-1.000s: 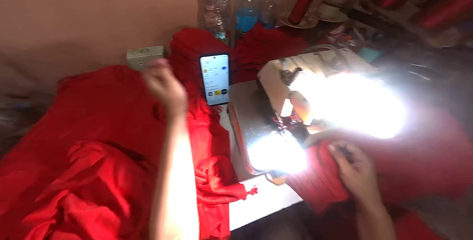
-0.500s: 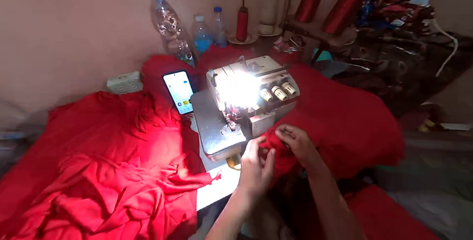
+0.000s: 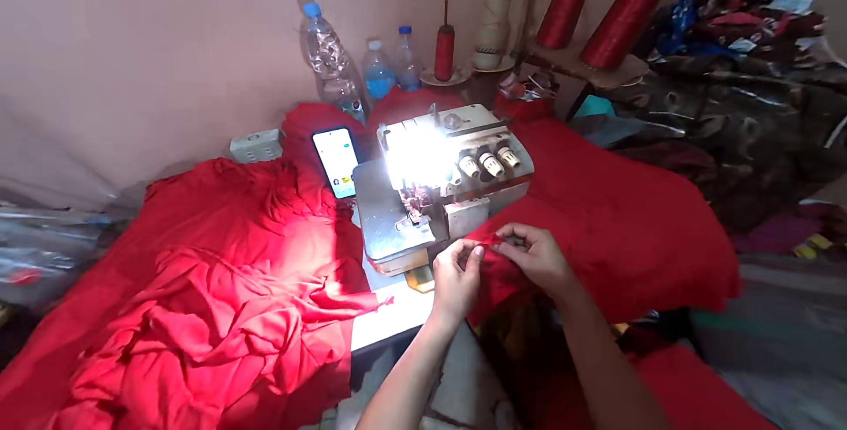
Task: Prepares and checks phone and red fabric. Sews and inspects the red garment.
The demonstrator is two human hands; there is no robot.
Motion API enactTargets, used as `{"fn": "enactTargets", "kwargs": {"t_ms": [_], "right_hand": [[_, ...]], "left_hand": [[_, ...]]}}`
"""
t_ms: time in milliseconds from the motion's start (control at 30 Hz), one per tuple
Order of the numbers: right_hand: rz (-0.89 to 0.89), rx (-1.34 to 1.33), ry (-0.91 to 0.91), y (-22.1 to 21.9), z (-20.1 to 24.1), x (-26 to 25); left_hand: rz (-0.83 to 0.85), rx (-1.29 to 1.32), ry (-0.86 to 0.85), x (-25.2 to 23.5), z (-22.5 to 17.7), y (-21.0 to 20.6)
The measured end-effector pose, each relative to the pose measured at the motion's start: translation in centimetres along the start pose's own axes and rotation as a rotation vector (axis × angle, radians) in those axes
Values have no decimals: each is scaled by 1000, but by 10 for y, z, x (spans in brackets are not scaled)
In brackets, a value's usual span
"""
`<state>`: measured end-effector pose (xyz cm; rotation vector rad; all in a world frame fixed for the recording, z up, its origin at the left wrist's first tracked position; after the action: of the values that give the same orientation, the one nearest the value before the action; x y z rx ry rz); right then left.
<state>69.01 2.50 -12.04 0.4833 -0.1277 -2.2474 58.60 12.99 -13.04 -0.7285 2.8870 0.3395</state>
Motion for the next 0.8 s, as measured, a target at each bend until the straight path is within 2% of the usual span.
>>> {"fn": "enactTargets", "kwargs": {"t_ms": [100,200,300,367,400,433,500,600,700,800], "right_hand": [[-18,175,24,13,9,6],[-126,367,17,51,20,7],[-387,433,-56,128,31,6],[-607,429,13,171,55,8],[-639,436,91,177,75,7],[-602,449,213,172,99,6],[-343,509,437,133,144,5],[31,540,541,58,179,18],[221,525,592,19,200,37],[229,433,567,23,205,47]], "left_hand": [[-51,-75,-38,6,-4,4],[-131,-244,-44,12,-6,13],[-137,-518,-95,16,0,12],[-163,-680,-186,20,2,8],[-175,-694,-218,22,-2,6],[-193,-658,-255,25,-12,4],[-229,-508,-415,35,-53,0],[-24,-221,-635,46,-123,-13],[133,3,-634,52,-157,-16],[249,110,-570,65,-157,-11]]}}
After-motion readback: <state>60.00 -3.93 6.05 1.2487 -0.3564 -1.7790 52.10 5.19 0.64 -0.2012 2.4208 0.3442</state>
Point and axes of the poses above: each hand's wrist, its own x-axis away from the middle knuckle, its own y-axis out of the back of the hand, z = x × y, the point moved 9 cm from there along -x, towards the middle knuckle, and after that the axes turned 7 degrees about z, right-handed, at the moved point
